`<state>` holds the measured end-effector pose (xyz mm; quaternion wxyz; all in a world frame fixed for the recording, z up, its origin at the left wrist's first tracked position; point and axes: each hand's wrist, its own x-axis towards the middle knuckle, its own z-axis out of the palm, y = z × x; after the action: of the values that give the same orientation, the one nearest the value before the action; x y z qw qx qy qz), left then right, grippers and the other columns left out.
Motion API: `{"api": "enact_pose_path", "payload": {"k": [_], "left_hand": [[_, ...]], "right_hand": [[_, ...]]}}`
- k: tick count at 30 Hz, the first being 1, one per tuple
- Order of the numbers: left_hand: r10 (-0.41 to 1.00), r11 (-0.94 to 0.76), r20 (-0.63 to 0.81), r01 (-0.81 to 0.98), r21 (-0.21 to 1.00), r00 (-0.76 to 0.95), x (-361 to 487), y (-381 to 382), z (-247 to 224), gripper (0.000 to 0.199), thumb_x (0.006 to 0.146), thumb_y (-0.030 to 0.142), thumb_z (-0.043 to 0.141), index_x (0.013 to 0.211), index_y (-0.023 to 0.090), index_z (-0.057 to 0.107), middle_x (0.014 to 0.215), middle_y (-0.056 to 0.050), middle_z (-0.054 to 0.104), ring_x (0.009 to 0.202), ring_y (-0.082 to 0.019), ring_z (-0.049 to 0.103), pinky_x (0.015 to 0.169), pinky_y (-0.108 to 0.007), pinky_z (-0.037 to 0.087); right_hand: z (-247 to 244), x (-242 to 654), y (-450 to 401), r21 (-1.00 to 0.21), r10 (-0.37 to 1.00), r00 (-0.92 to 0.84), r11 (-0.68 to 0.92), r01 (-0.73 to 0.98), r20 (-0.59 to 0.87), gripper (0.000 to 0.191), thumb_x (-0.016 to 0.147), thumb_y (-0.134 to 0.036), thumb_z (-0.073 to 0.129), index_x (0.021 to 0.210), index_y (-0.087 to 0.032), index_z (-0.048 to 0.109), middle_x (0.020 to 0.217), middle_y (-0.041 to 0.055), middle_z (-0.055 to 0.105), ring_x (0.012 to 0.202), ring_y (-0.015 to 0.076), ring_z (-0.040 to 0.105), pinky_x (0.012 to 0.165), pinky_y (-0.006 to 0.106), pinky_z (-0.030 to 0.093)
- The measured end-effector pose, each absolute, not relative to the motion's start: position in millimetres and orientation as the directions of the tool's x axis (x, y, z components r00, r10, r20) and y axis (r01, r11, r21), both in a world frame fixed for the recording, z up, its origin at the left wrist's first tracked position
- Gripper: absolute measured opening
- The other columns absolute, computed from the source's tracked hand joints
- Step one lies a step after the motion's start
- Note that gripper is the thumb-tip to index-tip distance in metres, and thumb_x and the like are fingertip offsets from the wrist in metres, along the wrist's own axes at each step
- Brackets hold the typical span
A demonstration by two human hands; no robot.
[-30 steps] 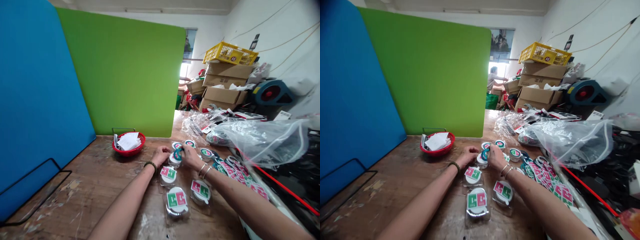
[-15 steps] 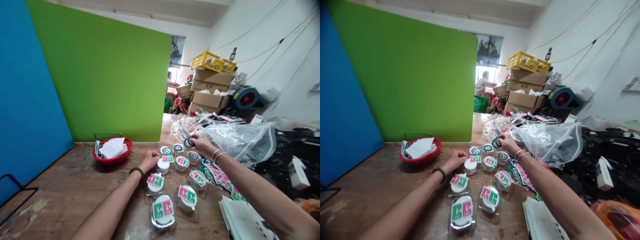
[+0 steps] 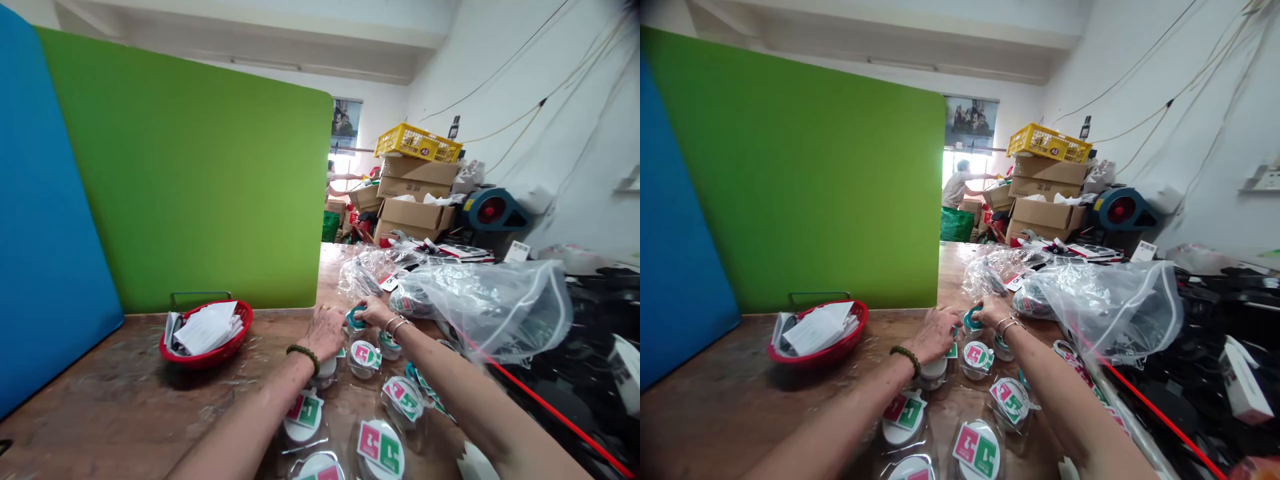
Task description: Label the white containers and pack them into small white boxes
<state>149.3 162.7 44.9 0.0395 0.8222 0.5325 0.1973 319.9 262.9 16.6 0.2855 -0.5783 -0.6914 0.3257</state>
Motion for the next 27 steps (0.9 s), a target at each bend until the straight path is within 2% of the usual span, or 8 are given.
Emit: {"api": "enact_pose_path", "payload": {"k": [4,7,10,14,20,22,27], "left_hand": [[0.9,-0.416,0.243,0.88,0.231,0.361,150.7,173.6,43.6,0.027,0.074,0.011,0.055,0.089,0.018,0.076,0.099,-0.012,0.073,0.098,-0.027,0.059,0.091,-0.04,0.039],[0.909,-0.398,0.219,0.893,0.207,0.355,152.4,180.7,43.0,0.023,0.073,0.01,0.055,0.083,0.018,0.075,0.096,-0.013,0.073,0.097,-0.028,0.061,0.089,-0.04,0.039],[0.911,-0.399,0.197,0.897,0.19,0.364,155.6,186.8,42.3,0.022,0.073,0.01,0.055,0.077,0.018,0.074,0.092,-0.014,0.074,0.098,-0.029,0.062,0.087,-0.04,0.039],[0.905,-0.419,0.161,0.89,0.178,0.393,159.4,191.7,40.7,0.021,0.075,0.013,0.056,0.08,0.019,0.075,0.091,-0.014,0.074,0.097,-0.03,0.063,0.09,-0.042,0.036],[0.904,-0.424,0.132,0.891,0.16,0.407,160.7,193.5,38.6,0.025,0.072,0.013,0.059,0.088,0.021,0.077,0.098,-0.013,0.075,0.101,-0.03,0.062,0.094,-0.045,0.032],[0.907,-0.417,0.133,0.896,0.155,0.399,161.5,194.2,38.7,0.024,0.073,0.014,0.059,0.087,0.02,0.077,0.097,-0.013,0.075,0.1,-0.03,0.063,0.094,-0.045,0.031],[0.919,-0.385,0.153,0.912,0.144,0.364,167.6,198.1,41.3,0.025,0.074,0.01,0.056,0.085,0.02,0.076,0.096,-0.012,0.074,0.101,-0.028,0.062,0.095,-0.044,0.03]], "right_hand": [[16.6,317.8,264.5,-0.706,0.989,-0.145,0.101,0.701,-0.003,0.015,0.06,-0.008,0.071,0.074,-0.014,0.068,0.049,-0.005,0.054,0.05,0.0114,0.054,0.048,0.019,0.036],[21.4,316.5,262.7,-0.659,0.989,-0.145,0.116,0.744,0.01,0.01,0.063,-0.006,0.07,0.068,-0.015,0.067,0.05,-0.0038,0.054,0.053,0.0117,0.054,0.049,0.02,0.035],[22.9,315.9,260.4,-0.619,0.989,-0.144,0.14,0.772,0.045,0.013,0.068,-0.004,0.068,0.063,-0.014,0.062,0.055,-0.0029,0.055,0.057,0.0105,0.052,0.053,0.021,0.035],[15.7,317.0,259.9,-0.601,0.991,-0.105,0.133,0.788,0.082,0.016,0.082,-0.016,0.068,0.069,-0.015,0.058,0.065,-0.004,0.055,0.058,0.0094,0.048,0.057,0.022,0.039],[18.3,329.4,261.7,-0.681,0.99,0.018,0.084,0.728,0.142,0.003,0.079,-0.015,0.059,0.082,-0.014,0.059,0.067,-0.0015,0.053,0.061,0.012,0.048,0.056,0.023,0.035],[31.3,338.0,259.2,-0.725,0.988,0.037,0.085,0.684,0.151,0.012,0.081,-0.017,0.052,0.089,-0.014,0.06,0.066,-0.0014,0.053,0.059,0.0121,0.048,0.054,0.023,0.035],[74.9,370.3,219.6,-0.799,0.992,-0.095,0.125,0.588,0.085,0.02,0.078,-0.018,0.051,0.092,-0.014,0.064,0.058,-0.0042,0.05,0.048,0.0097,0.042,0.046,0.021,0.032]]}}
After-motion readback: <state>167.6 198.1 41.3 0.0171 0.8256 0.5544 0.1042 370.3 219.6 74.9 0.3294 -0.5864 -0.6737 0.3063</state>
